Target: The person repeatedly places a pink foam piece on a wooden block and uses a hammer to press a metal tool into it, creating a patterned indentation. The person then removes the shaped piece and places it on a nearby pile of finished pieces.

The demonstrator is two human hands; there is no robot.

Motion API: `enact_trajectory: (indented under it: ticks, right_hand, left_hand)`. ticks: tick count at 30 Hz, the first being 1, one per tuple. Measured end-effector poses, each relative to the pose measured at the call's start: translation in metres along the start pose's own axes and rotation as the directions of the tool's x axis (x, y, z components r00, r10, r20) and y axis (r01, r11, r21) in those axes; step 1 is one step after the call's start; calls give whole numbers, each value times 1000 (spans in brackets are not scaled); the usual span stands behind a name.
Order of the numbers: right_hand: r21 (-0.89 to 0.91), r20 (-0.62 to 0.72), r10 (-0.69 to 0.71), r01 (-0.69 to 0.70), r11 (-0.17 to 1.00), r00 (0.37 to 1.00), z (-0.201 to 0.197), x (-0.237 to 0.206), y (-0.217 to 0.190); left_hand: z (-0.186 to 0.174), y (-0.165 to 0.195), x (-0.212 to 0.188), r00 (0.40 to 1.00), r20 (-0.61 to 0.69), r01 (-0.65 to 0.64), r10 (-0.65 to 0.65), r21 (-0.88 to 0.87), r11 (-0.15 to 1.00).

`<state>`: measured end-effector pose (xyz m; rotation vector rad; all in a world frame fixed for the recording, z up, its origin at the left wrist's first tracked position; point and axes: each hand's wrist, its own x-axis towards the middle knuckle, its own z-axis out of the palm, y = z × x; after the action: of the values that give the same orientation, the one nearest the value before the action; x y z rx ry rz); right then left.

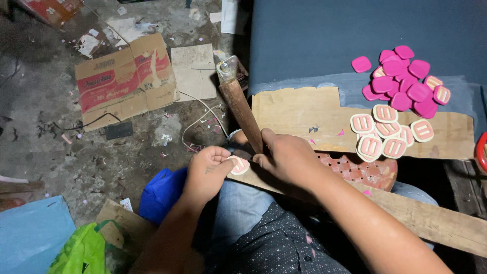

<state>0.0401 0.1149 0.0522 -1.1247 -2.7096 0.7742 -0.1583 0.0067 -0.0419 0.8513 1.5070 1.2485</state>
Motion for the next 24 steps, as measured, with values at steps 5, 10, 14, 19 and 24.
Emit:
enact_trajectory:
  ticks: [5, 10, 14, 19, 24]
  right_hand:
    - [79, -59, 9, -4, 997, 998, 8, 4, 2]
    - [92, -15, 41, -39, 995, 999, 11, -5, 2]
    - [60, -55, -14, 17, 998, 998, 12, -12, 2]
    - [95, -7, 87, -86, 992, 996, 13, -4, 1]
    - [174, -37, 72, -65, 983, 997, 12, -6, 3]
  left_hand:
    - [-4, 2, 8, 997, 82, -4, -3, 83, 997]
    - [-4, 1, 2, 1000, 24, -22, 20, 61, 998]
    - [-3, -4, 5, 997, 4, 74, -74, -120, 990]
    - [-5, -10, 9, 995, 28, 103, -100, -111, 988]
    - [-5, -5, 11, 997, 1, 77, -77, -99, 992]
